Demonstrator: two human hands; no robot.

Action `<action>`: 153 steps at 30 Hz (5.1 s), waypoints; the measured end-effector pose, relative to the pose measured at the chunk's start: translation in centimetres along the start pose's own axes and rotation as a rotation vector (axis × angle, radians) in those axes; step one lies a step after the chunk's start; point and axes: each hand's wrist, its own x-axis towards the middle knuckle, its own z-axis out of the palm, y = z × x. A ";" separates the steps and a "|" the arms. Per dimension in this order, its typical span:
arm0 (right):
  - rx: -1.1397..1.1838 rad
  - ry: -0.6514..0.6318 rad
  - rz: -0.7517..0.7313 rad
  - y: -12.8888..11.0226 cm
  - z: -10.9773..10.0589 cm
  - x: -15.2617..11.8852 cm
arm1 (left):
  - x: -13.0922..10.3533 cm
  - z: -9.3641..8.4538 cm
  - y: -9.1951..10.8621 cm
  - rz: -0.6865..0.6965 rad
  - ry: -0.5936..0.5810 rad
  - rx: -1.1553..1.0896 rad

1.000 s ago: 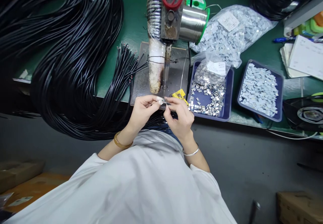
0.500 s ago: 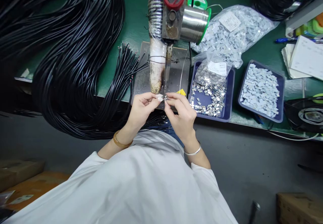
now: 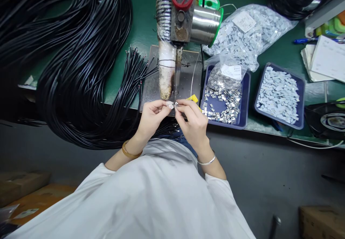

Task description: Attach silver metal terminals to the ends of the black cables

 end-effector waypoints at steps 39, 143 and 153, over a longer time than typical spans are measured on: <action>-0.078 -0.192 -0.073 -0.5 -2.1 -1.2 | -2.1 -0.7 -0.2 0.063 -0.128 0.163; 0.340 -0.090 0.359 -0.2 -1.0 -2.4 | -1.9 -1.3 -1.0 0.064 -0.264 0.186; 0.428 0.023 0.397 -0.8 0.0 -2.9 | -4.0 0.7 -1.9 0.042 -0.161 0.039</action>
